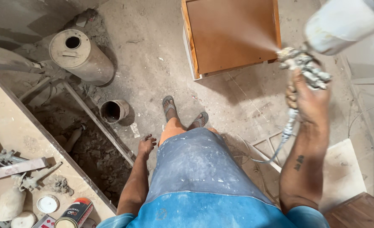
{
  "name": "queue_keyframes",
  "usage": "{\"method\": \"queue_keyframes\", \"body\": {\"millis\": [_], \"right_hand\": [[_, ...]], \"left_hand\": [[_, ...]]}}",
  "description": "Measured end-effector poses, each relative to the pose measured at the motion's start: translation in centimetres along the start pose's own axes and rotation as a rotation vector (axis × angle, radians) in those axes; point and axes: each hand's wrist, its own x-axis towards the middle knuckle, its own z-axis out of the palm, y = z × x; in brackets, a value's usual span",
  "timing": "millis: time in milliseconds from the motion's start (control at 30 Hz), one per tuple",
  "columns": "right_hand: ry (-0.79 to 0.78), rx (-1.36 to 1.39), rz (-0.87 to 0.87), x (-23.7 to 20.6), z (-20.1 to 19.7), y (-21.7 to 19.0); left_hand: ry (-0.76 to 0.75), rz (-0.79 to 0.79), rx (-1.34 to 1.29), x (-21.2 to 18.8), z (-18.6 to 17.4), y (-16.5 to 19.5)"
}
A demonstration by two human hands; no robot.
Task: The person uses a spray gun to apply a brown finish to small wooden furniture pieces. They repeatedly pick up a piece, spray both sides, and place it back down. Another person occasionally assists by handing over pieces. The person also refills the spray gun from a container of finish.
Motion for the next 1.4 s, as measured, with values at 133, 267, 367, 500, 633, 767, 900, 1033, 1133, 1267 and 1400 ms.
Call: {"method": "queue_keyframes", "body": {"millis": [133, 267, 367, 500, 633, 767, 900, 1033, 1133, 1267, 1400], "right_hand": [[0.102, -0.059, -0.098, 0.4, -2.6, -1.3], [0.206, -0.074, -0.195, 0.0, -2.6, -2.0], [0.21, -0.103, -0.206, 0.0, -0.8, -1.8], [-0.027, -0.021, -0.132, 1.2, 1.7, -1.2], [-0.207, 0.157, -0.012, 2.5, 3.0, -0.6], [0.001, -0.004, -0.039, 4.1, 2.1, -1.1], [0.143, 0.007, -0.057, 4.8, -1.0, -2.0], [0.257, 0.042, -0.142, 4.5, -4.0, -1.9], [0.346, 0.03, -0.212, 3.3, -5.0, -1.8], [0.369, 0.015, -0.358, 0.5, -4.7, -1.6], [0.356, -0.04, -0.373, -2.3, -5.8, -0.9]], "left_hand": [[-0.004, -0.004, -0.002, -0.2, 0.0, 0.0], [0.017, -0.012, 0.024, -0.5, -0.1, -0.3], [0.025, -0.025, 0.04, -0.7, -0.1, -0.2], [0.019, -0.02, 0.036, -0.7, 0.2, 0.3], [-0.004, 0.011, 0.009, -0.3, 0.9, 1.0], [-0.028, 0.001, 0.007, 0.2, 1.3, 1.6], [-0.062, -0.023, -0.003, 0.5, 1.5, 2.0], [-0.07, -0.041, 0.088, 0.8, 1.1, 2.6], [-0.091, -0.037, 0.138, 1.3, 0.4, 4.0], [-0.107, 0.018, 0.191, 3.2, -0.7, 6.7], [-0.08, 0.096, 0.28, 4.2, -0.8, 8.9]]}}
